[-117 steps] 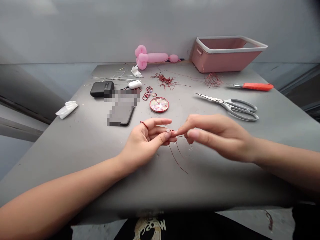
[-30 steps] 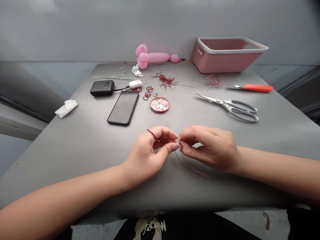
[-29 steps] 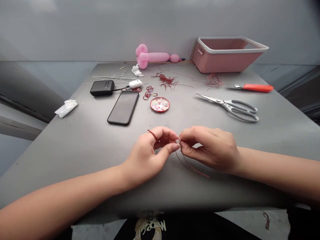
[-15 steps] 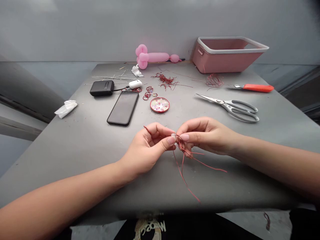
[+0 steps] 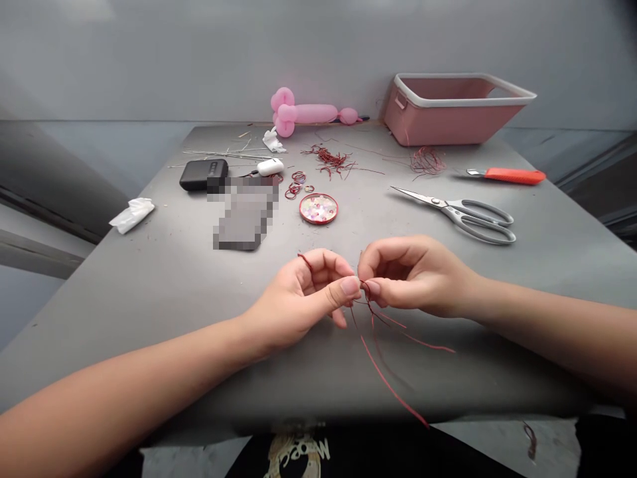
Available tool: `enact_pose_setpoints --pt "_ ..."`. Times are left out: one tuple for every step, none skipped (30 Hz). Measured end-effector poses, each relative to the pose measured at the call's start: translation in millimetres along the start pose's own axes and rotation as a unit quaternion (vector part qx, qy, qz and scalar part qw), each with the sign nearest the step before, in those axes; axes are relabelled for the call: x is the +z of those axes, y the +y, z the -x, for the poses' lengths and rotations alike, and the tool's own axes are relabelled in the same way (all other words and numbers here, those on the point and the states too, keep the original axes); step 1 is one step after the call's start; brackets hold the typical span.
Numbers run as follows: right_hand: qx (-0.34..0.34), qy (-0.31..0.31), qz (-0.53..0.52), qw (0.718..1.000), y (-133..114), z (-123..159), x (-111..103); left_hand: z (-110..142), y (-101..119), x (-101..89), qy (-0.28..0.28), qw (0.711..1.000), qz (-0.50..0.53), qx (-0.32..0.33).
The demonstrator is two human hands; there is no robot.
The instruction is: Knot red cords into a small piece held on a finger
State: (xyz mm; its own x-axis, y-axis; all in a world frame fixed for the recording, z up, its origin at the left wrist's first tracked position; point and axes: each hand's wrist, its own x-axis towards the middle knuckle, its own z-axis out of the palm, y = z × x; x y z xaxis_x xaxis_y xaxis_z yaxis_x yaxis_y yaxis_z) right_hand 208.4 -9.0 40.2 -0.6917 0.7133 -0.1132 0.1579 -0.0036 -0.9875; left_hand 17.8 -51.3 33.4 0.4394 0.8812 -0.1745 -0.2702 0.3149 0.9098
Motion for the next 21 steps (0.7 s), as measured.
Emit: enact_pose_setpoints --pt "-0.024 0.006 0.046 0.999 -0.2 1.1 0.9 -0.5 0.3 -0.5 -0.009 1.000 -0.006 -0.007" --pt "-0.057 0.012 0.100 0.993 -0.1 2.0 1.6 -1.0 0.5 -1.2 -0.018 1.000 -0.012 -0.016" --pt "-0.100 0.019 0.163 0.981 0.2 2.7 1.8 -1.7 0.6 -1.8 -0.024 0.999 -0.017 -0.025" --pt "-0.149 0.029 0.233 0.960 0.8 3.3 1.6 -2.3 0.8 -2.4 -0.029 0.999 -0.022 -0.035" --pt "-0.205 0.042 0.308 0.928 1.5 3.6 0.7 -2.9 0.9 -2.9 -0.033 0.998 -0.026 -0.045" --pt "-0.264 0.058 0.381 0.884 2.3 3.8 -0.7 -3.3 1.2 -3.2 -0.035 0.998 -0.029 -0.053" --pt "-0.322 0.075 0.445 0.832 3.1 4.0 -2.6 -3.4 1.6 -3.4 -0.038 0.997 -0.031 -0.059" --pt "-0.373 0.087 0.497 0.779 3.9 4.2 -4.8 -3.3 2.2 -3.3 -0.043 0.997 -0.034 -0.063" --pt "-0.416 0.095 0.535 0.729 4.6 4.6 -6.9 -2.9 2.9 -3.0 -0.047 0.996 -0.040 -0.064" --pt "-0.448 0.096 0.561 0.690 5.0 5.1 -8.8 -2.2 3.7 -2.5 -0.052 0.996 -0.048 -0.062" --pt "-0.468 0.093 0.575 0.665 5.3 5.8 -10.3 -1.2 4.6 -1.9 -0.057 0.995 -0.059 -0.055" --pt "-0.477 0.089 0.581 0.654 5.3 6.5 -11.0 0.0 5.3 -1.1 -0.061 0.995 -0.073 -0.045" --pt "-0.476 0.087 0.581 0.654 5.1 7.1 -11.0 1.3 5.7 -0.4 -0.064 0.994 -0.087 -0.034" --pt "-0.472 0.090 0.577 0.660 4.6 7.5 -10.4 2.5 5.8 0.3 -0.066 0.992 -0.101 -0.023" --pt "-0.464 0.097 0.570 0.672 4.0 7.6 -9.4 3.7 5.5 0.9 -0.066 0.991 -0.112 -0.014" --pt "-0.455 0.103 0.557 0.687 2.9 7.3 -8.3 4.7 4.8 1.3 -0.065 0.991 -0.120 -0.006" --pt "-0.443 0.105 0.537 0.710 1.6 6.7 -7.5 5.5 3.8 1.5 -0.064 0.990 -0.124 0.001" --pt "-0.428 0.098 0.511 0.739 0.1 5.7 -7.2 6.0 2.6 1.5 -0.064 0.990 -0.125 0.006" --pt "-0.407 0.081 0.479 0.774 -1.6 4.6 -7.6 6.3 1.5 1.3 -0.065 0.990 -0.125 0.010" --pt "-0.382 0.055 0.445 0.808 -3.2 3.4 -8.8 6.4 0.4 1.0 -0.066 0.990 -0.123 0.014" --pt "-0.356 0.026 0.414 0.837 -4.5 2.2 -10.6 6.2 -0.5 0.5 -0.066 0.990 -0.123 0.016"
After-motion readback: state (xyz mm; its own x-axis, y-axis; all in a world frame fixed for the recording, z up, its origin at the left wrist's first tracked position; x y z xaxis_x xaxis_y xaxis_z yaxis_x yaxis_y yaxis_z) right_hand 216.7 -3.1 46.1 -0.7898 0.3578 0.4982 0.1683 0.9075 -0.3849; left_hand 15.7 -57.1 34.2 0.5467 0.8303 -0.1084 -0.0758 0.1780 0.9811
